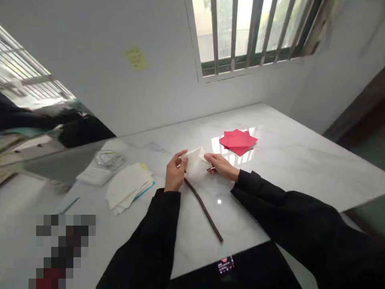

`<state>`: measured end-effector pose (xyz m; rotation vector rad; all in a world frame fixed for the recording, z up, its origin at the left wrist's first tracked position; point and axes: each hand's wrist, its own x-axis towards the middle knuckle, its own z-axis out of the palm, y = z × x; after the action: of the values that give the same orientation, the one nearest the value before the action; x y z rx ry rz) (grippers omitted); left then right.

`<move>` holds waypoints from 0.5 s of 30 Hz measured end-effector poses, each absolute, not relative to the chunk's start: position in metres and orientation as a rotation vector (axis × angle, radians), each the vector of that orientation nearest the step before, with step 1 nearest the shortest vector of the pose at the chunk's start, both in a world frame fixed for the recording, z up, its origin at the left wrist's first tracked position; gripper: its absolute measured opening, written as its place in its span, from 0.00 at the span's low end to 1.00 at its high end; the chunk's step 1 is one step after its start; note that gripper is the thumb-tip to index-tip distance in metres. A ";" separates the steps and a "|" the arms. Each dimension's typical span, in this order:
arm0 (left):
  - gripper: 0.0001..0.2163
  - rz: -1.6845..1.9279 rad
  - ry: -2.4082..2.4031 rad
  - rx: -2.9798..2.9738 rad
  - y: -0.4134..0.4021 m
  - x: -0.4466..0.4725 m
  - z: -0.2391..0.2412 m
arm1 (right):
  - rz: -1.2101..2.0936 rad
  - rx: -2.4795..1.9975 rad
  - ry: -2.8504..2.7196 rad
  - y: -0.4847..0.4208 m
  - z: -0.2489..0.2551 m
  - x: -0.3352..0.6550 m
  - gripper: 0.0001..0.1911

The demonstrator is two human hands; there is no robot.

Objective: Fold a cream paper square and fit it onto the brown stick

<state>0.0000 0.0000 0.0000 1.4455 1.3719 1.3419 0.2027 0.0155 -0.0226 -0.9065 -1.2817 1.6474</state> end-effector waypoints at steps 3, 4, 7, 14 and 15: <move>0.23 1.350 1.375 1.432 -0.001 -0.001 0.002 | 1.632 -0.891 -1.301 0.019 -0.026 0.202 0.28; 0.22 1.355 1.375 1.419 -0.001 -0.001 0.002 | 1.629 -0.890 -1.303 0.020 -0.027 0.202 0.28; 0.22 1.375 1.370 1.355 -0.001 0.000 0.002 | 1.622 -0.900 -1.297 0.021 -0.027 0.203 0.27; 0.26 1.391 1.304 1.135 0.001 0.000 0.003 | 1.651 -0.957 -1.218 0.019 -0.023 0.203 0.22; 0.26 1.391 1.308 1.153 0.001 -0.001 0.003 | 1.652 -0.960 -1.211 0.019 -0.023 0.203 0.22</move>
<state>-0.0006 0.0005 0.0026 1.1531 1.3080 1.3909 0.2032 0.0185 -0.0225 -0.9604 -1.2108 1.6517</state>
